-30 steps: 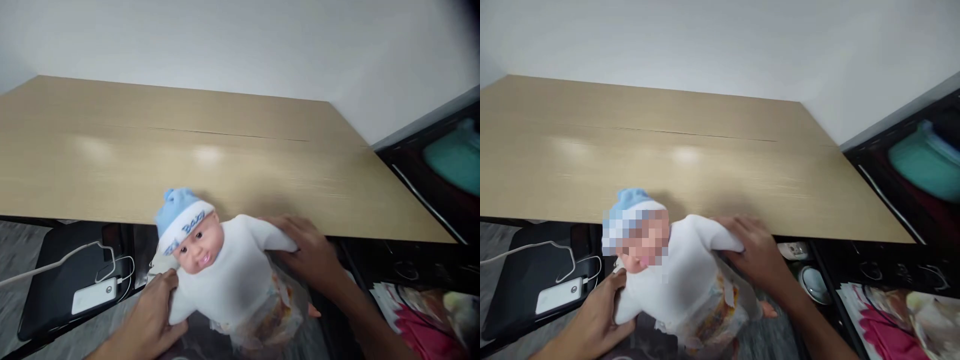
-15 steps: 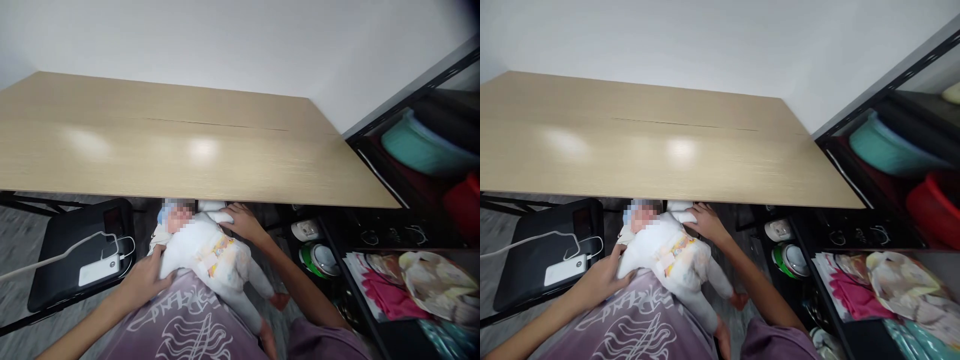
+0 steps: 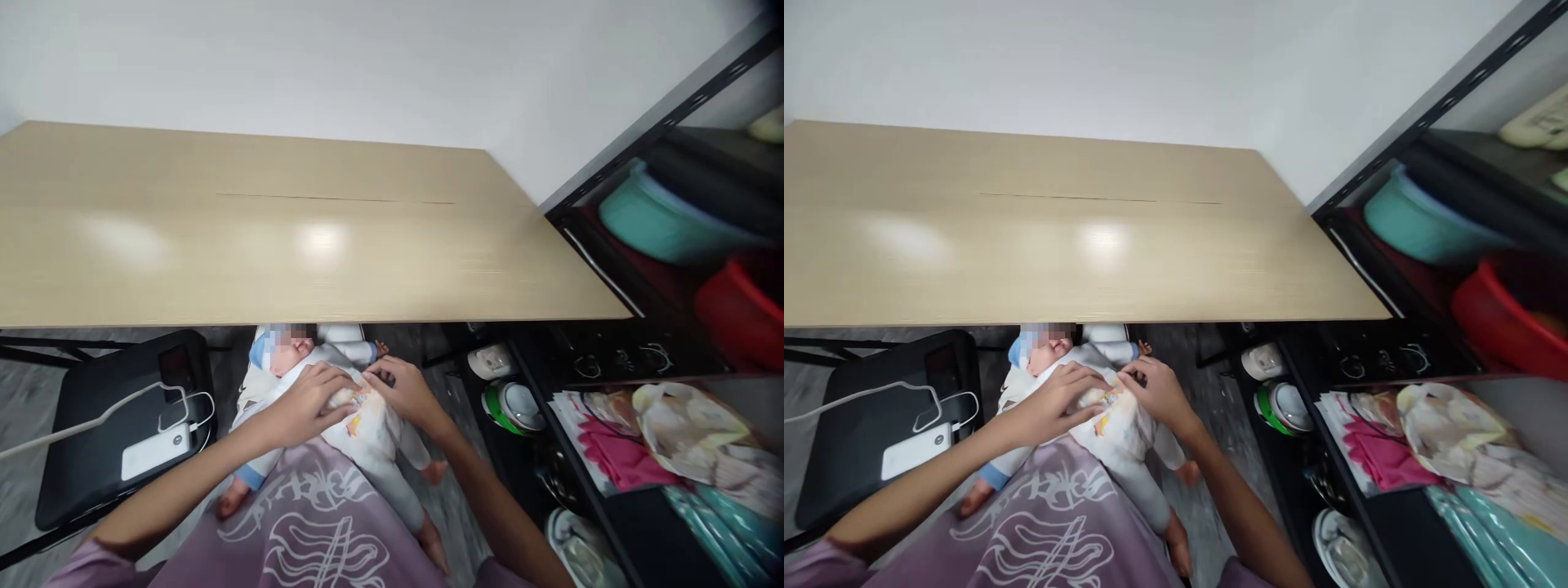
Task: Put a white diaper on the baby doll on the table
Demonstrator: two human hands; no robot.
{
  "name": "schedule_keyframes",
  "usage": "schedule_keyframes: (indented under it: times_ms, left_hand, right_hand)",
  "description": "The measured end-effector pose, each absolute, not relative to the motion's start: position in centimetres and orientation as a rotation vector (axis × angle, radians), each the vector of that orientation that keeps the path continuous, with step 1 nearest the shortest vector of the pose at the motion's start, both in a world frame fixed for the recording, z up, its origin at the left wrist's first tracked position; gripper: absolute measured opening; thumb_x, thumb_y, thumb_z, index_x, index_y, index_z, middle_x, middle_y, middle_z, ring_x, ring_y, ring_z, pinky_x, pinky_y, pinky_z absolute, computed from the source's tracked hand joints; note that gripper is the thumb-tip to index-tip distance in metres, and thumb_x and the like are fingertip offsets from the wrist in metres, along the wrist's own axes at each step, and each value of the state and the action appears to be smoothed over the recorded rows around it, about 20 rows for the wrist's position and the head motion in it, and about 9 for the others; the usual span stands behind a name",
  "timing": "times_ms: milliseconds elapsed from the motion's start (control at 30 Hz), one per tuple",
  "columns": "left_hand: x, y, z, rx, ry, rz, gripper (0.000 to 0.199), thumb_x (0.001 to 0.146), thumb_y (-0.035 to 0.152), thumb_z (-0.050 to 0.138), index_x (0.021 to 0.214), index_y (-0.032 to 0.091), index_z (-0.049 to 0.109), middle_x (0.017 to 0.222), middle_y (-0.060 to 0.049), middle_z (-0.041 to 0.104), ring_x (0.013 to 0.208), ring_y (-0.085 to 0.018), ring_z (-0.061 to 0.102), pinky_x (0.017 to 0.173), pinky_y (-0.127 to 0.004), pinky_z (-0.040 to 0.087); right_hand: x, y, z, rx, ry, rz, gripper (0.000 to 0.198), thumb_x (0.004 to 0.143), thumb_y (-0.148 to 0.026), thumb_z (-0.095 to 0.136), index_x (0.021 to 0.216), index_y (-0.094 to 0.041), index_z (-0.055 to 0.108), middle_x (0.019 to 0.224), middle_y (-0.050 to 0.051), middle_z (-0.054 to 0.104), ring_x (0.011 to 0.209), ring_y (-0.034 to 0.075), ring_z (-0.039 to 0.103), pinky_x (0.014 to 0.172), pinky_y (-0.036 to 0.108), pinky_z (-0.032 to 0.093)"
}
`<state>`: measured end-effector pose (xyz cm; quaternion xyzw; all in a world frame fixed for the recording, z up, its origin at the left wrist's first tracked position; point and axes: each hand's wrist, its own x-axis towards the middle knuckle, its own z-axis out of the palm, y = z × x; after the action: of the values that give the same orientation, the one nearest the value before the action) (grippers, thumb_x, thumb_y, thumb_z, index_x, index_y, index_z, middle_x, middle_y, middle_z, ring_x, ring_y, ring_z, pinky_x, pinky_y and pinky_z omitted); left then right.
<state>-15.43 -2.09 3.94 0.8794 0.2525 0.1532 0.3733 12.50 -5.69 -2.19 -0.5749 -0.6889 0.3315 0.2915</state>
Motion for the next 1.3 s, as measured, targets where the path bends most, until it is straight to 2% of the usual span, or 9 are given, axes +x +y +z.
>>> schedule_keyframes:
  times_ms: [300, 500, 600, 733, 900, 1000, 1100, 1167, 1300]
  left_hand:
    - [-15.3, -1.5, 4.4, 2.141, 0.665, 0.391, 0.022, 0.116, 0.043, 0.067, 0.114, 0.023, 0.075, 0.124, -0.008, 0.076, 0.119, -0.028, 0.062, 0.110, -0.045, 0.044]
    - [-20.4, -4.0, 7.8, 1.962, 0.668, 0.153, 0.021, 0.117, 0.043, 0.063, 0.115, 0.024, 0.073, 0.118, -0.004, 0.076, 0.119, -0.025, 0.064, 0.108, -0.037, 0.047]
    - [-21.9, -4.8, 8.0, 1.949, 0.582, 0.006, 0.023, 0.113, 0.046, 0.070, 0.109, 0.024, 0.075, 0.106, -0.001, 0.078, 0.106, -0.024, 0.067, 0.103, -0.036, 0.046]
    - [-20.4, -3.8, 6.8, 2.007, 0.644, 0.071, 0.043, 0.122, 0.052, 0.050, 0.100, 0.022, 0.071, 0.096, -0.001, 0.075, 0.101, -0.023, 0.065, 0.108, -0.041, 0.043]
    - [-11.0, -0.3, 3.9, 2.377, 0.672, 0.159, 0.040, 0.110, 0.059, 0.070, 0.124, 0.021, 0.072, 0.129, -0.013, 0.074, 0.127, -0.034, 0.061, 0.113, -0.048, 0.043]
    - [-3.8, 1.0, 2.1, 2.571, 0.484, -0.335, 0.054, 0.091, 0.051, 0.091, 0.129, 0.015, 0.074, 0.140, -0.020, 0.075, 0.141, -0.038, 0.060, 0.120, -0.048, 0.042]
    - [0.3, 1.1, 0.8, 2.553, 0.422, -0.557, 0.045, 0.076, 0.045, 0.099, 0.106, 0.017, 0.081, 0.116, -0.017, 0.085, 0.120, -0.037, 0.074, 0.109, -0.043, 0.052]
    - [0.3, 0.7, 0.4, 2.541, 0.409, -0.569, 0.040, 0.076, 0.046, 0.098, 0.099, 0.017, 0.082, 0.103, -0.015, 0.086, 0.110, -0.037, 0.078, 0.107, -0.044, 0.053]
    - [-2.8, -0.3, -0.2, 2.551, 0.524, -0.227, 0.049, 0.087, 0.051, 0.090, 0.118, 0.014, 0.079, 0.110, -0.017, 0.084, 0.118, -0.040, 0.077, 0.117, -0.054, 0.047]
  right_hand:
    - [15.3, -2.9, -4.6, -1.705, -1.705, 0.647, 0.027, 0.107, -0.039, 0.068, 0.097, -0.022, 0.086, 0.093, 0.009, 0.084, 0.080, 0.026, 0.074, 0.083, 0.039, 0.057]
    - [10.9, -4.8, 0.2, -1.135, -2.095, 0.912, 0.034, 0.114, -0.041, 0.068, 0.143, -0.026, 0.078, 0.143, 0.012, 0.078, 0.137, 0.028, 0.069, 0.123, 0.045, 0.053]
    - [10.0, -5.9, 2.8, -1.118, -2.149, 0.982, 0.034, 0.115, -0.047, 0.066, 0.134, -0.023, 0.082, 0.132, 0.012, 0.080, 0.127, 0.028, 0.072, 0.115, 0.042, 0.055]
    - [13.6, -8.2, 5.1, -1.430, -2.056, 1.218, 0.053, 0.119, -0.060, 0.052, 0.104, -0.021, 0.085, 0.094, 0.005, 0.082, 0.086, 0.022, 0.073, 0.085, 0.034, 0.054]
    - [17.7, -11.7, 4.4, -1.760, -1.751, 1.531, 0.077, 0.117, -0.073, 0.036, 0.107, -0.018, 0.089, 0.084, 0.008, 0.082, 0.078, 0.025, 0.075, 0.074, 0.033, 0.053]
    - [16.5, -12.8, 3.1, -1.798, -1.668, 1.732, 0.061, 0.113, -0.066, 0.048, 0.111, -0.018, 0.086, 0.077, 0.007, 0.082, 0.073, 0.027, 0.078, 0.072, 0.034, 0.053]
    - [14.5, -13.8, 2.4, -1.866, -1.816, 1.558, 0.039, 0.108, -0.052, 0.062, 0.110, -0.021, 0.086, 0.085, 0.007, 0.085, 0.081, 0.028, 0.080, 0.076, 0.034, 0.051]
    - [13.8, -14.7, 2.1, -1.907, -1.869, 1.407, 0.036, 0.108, -0.046, 0.061, 0.113, -0.023, 0.088, 0.095, 0.008, 0.088, 0.088, 0.028, 0.080, 0.078, 0.035, 0.049]
    - [14.0, -16.4, 0.2, -1.934, -1.782, 1.306, 0.036, 0.103, -0.044, 0.062, 0.118, -0.028, 0.091, 0.092, 0.008, 0.087, 0.082, 0.032, 0.080, 0.077, 0.043, 0.055]
